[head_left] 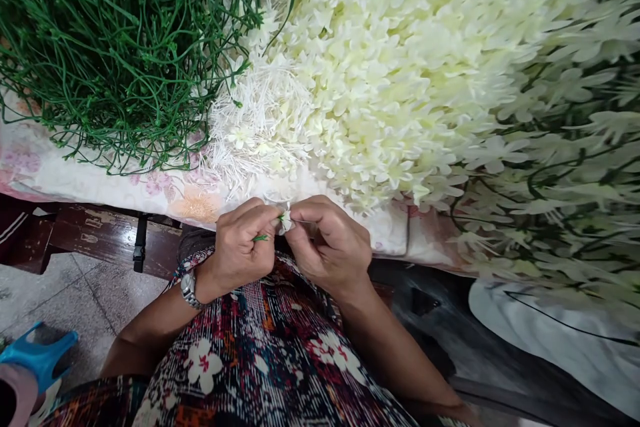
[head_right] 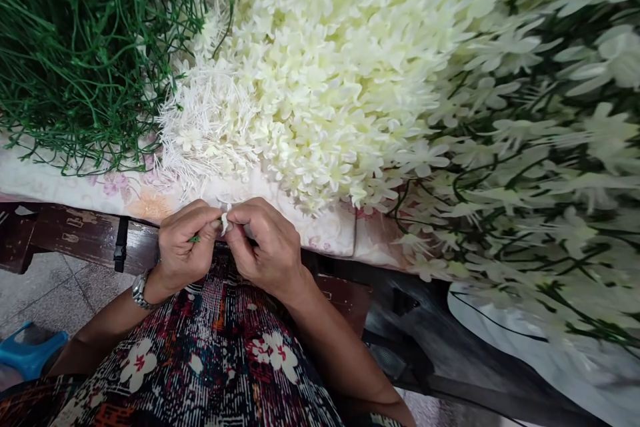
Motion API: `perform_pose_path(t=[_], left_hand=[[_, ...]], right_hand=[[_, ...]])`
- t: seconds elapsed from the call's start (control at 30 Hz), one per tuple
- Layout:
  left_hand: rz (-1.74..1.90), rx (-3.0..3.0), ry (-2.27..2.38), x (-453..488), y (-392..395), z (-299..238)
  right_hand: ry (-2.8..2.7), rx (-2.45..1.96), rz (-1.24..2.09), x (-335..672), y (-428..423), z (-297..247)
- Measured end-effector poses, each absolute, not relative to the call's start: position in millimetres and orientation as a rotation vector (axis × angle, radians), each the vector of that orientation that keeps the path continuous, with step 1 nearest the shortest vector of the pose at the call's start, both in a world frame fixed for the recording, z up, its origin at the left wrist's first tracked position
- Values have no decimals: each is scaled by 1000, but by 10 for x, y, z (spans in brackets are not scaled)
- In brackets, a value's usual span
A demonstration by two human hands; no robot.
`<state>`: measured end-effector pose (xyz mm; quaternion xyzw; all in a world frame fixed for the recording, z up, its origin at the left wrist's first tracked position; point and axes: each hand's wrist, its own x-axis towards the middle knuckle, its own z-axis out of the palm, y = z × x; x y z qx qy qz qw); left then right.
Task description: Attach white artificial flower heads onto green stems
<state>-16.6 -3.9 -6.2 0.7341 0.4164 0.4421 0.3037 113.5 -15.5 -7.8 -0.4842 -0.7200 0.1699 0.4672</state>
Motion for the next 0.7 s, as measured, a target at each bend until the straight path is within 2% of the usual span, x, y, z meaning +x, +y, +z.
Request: perform_pose_path(t=[0.27, 0.43, 0.57, 0.7], left_hand=[[1092, 1881, 1111, -175, -10, -22], [940, 1527, 1084, -249, 48, 67], [906, 1094, 1017, -269, 51, 92], [865, 968, 983, -250, 34, 97]], right_hand=[[-1782, -1210, 433, 1158, -149, -77], [-1824, -1223, 547, 1247, -122, 65], [-1814, -1177, 420, 1296, -108, 152], [-1872, -1108, 327, 1299, -97, 162]])
